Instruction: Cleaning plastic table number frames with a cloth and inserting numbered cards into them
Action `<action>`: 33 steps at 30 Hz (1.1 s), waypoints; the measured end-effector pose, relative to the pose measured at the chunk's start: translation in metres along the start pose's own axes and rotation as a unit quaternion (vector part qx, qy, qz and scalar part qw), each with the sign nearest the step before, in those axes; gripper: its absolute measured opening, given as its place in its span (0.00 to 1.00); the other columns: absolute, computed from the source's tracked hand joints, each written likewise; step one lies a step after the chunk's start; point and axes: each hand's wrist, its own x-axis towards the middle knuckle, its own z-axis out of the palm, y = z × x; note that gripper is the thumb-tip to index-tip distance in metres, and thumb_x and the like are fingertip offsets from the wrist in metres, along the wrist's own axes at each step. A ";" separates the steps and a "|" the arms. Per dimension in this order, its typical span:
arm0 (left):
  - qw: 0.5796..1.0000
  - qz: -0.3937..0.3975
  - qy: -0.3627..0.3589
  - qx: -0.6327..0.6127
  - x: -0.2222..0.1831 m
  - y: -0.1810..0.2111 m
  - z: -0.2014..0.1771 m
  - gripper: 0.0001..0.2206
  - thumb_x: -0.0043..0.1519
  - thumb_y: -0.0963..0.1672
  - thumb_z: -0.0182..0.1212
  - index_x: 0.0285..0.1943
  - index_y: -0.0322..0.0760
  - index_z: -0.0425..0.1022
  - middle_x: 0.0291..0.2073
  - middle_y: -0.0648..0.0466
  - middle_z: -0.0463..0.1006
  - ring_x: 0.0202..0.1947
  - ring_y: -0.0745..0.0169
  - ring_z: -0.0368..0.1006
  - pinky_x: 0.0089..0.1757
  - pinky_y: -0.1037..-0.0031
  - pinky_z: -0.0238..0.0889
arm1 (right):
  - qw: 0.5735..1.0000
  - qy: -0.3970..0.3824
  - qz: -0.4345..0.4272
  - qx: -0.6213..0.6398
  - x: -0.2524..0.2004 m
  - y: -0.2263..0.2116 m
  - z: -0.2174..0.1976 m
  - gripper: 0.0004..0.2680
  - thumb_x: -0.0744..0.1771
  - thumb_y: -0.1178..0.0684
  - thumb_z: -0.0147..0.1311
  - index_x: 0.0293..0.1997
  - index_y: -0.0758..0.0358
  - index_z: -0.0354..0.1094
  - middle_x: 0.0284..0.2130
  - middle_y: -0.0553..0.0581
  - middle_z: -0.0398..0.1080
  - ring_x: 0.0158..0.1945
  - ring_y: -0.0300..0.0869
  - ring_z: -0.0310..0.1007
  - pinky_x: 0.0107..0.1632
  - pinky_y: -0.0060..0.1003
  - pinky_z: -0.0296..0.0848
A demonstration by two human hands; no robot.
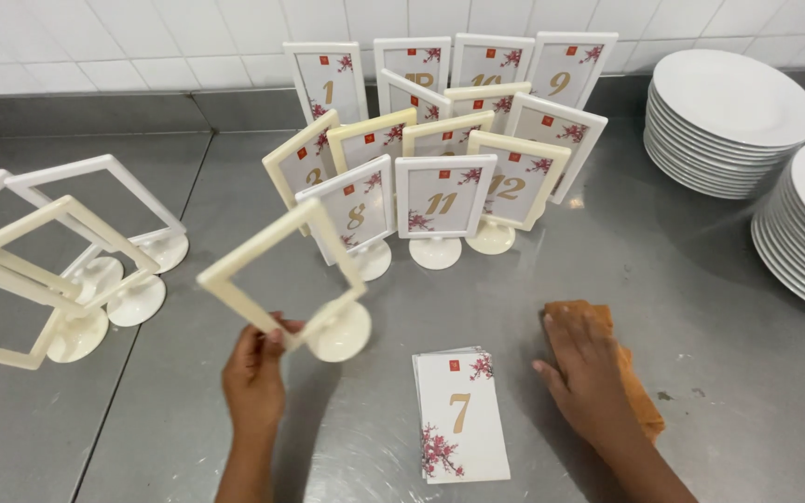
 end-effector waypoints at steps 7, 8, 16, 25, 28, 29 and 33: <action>0.979 -0.040 -0.197 -0.038 -0.022 0.034 0.117 0.13 0.66 0.47 0.55 0.53 0.37 0.80 0.40 0.58 0.88 0.47 0.68 0.79 0.54 0.73 0.68 | 0.877 0.043 -0.002 0.478 0.016 -0.074 -0.016 0.26 0.70 0.56 0.44 0.78 0.56 0.37 0.76 0.62 0.47 0.77 0.55 0.51 0.70 0.49 0.61; 0.968 -0.066 -0.236 -0.057 -0.024 0.038 0.129 0.15 0.65 0.46 0.56 0.57 0.36 0.79 0.38 0.56 0.88 0.43 0.68 0.79 0.50 0.75 0.69 | 0.873 0.072 0.021 0.482 0.018 -0.079 -0.016 0.23 0.70 0.56 0.46 0.76 0.58 0.45 0.75 0.60 0.49 0.78 0.50 0.48 0.70 0.47 0.63; 0.857 -0.202 -0.394 -0.265 -0.009 0.041 0.180 0.30 0.60 0.55 0.56 0.71 0.44 0.72 0.57 0.51 0.80 0.52 0.66 0.73 0.38 0.75 0.66 | 0.774 0.128 0.100 0.612 0.025 -0.085 -0.014 0.26 0.68 0.57 0.46 0.77 0.61 0.40 0.76 0.57 0.47 0.78 0.44 0.48 0.72 0.44 0.58; 0.603 -0.124 -0.551 -0.563 -0.002 0.013 0.204 0.39 0.58 0.52 0.47 0.81 0.36 0.49 0.80 0.42 0.44 0.81 0.41 0.33 0.73 0.45 0.23 | 0.784 0.090 0.108 0.605 0.020 -0.081 -0.010 0.26 0.68 0.57 0.47 0.77 0.61 0.40 0.78 0.54 0.40 0.78 0.40 0.42 0.75 0.44 0.51; 0.558 -0.178 -0.562 -0.584 -0.004 0.018 0.198 0.40 0.60 0.58 0.54 0.82 0.47 0.48 0.81 0.45 0.42 0.80 0.40 0.37 0.72 0.43 0.30 | 0.805 0.082 0.109 0.578 0.021 -0.088 -0.014 0.27 0.68 0.55 0.50 0.77 0.60 0.43 0.78 0.54 0.40 0.79 0.40 0.41 0.75 0.41 0.46; 0.567 -0.192 -0.559 -0.573 -0.005 0.014 0.198 0.45 0.57 0.65 0.46 0.83 0.50 0.45 0.80 0.45 0.45 0.78 0.41 0.42 0.70 0.43 0.36 | 0.841 0.067 0.122 0.523 0.021 -0.092 -0.016 0.26 0.68 0.51 0.49 0.77 0.57 0.45 0.78 0.54 0.42 0.80 0.41 0.37 0.76 0.42 0.41; 0.556 -0.258 -0.533 -0.583 -0.006 0.001 0.201 0.52 0.52 0.71 0.40 0.84 0.49 0.43 0.78 0.45 0.51 0.73 0.43 0.53 0.65 0.45 0.50 | 0.892 0.030 0.123 0.434 0.015 -0.104 -0.013 0.28 0.69 0.44 0.47 0.78 0.56 0.40 0.78 0.56 0.41 0.81 0.44 0.35 0.76 0.42 0.37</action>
